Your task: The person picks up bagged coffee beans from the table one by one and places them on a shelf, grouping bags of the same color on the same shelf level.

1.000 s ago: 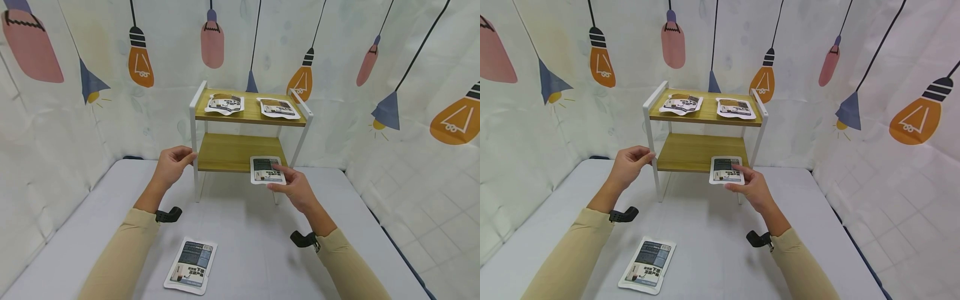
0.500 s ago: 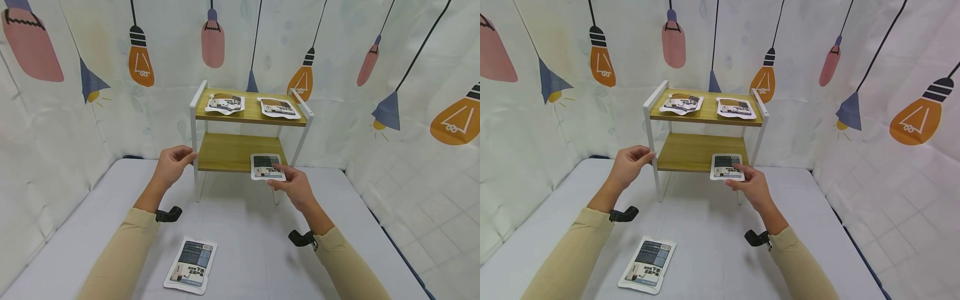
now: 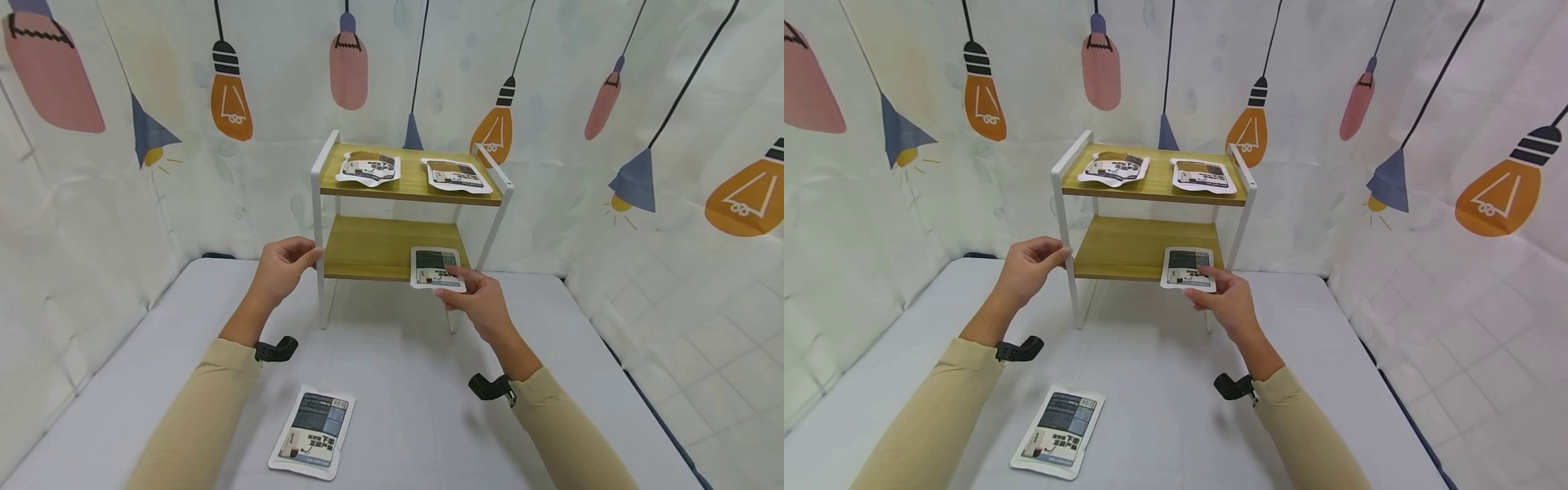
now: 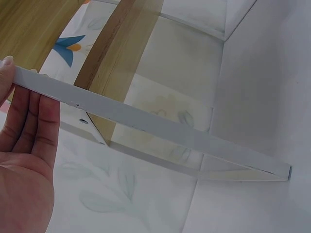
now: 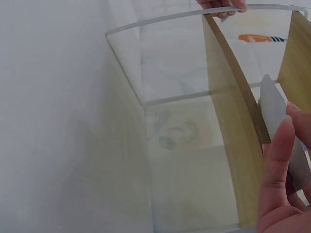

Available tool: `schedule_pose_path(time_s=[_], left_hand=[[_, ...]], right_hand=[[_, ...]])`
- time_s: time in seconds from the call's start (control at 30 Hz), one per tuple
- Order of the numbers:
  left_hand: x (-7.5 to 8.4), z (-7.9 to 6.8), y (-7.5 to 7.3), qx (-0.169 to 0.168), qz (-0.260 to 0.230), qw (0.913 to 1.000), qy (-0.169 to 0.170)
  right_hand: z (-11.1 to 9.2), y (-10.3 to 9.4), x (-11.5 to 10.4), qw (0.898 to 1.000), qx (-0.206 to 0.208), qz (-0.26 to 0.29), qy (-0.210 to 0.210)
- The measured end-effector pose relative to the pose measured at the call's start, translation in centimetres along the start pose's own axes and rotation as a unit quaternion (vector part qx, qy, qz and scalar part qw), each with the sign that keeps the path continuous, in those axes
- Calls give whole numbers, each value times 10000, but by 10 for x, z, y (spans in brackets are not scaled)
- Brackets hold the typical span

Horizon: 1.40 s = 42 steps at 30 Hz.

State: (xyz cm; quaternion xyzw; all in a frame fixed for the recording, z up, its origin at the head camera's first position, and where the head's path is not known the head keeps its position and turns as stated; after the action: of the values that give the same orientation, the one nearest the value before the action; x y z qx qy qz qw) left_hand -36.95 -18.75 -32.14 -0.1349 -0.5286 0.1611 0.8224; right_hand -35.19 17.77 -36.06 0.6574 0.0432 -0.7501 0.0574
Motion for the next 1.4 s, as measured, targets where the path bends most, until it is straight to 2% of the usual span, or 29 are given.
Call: schedule_pose_path(time_s=[0.63,0.93,1.4], left_hand=[[-2,1,0,-7,15,10000,17],[-2,1,0,-13,-33,10000,49],[-2,0,0,-15,-26,10000,50]], right_hand=[[-1,-4,3,9995,302,17,135],[-3,-6,3,9981,619,1,3],[-2,-4,-1,9949,897,349,-289]])
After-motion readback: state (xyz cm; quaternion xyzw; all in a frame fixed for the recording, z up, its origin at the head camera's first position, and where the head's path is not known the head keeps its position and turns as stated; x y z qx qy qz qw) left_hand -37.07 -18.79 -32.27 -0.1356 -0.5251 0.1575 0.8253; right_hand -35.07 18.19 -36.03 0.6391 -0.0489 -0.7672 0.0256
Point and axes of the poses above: each hand's wrist, its own z-axis towards the middle knuckle, its own y-axis out of the palm, x = y × z, the point moved 8 cm from there along z, towards the middle knuckle, and after that the axes turned 6 degrees about z, right-handed, at the moved point
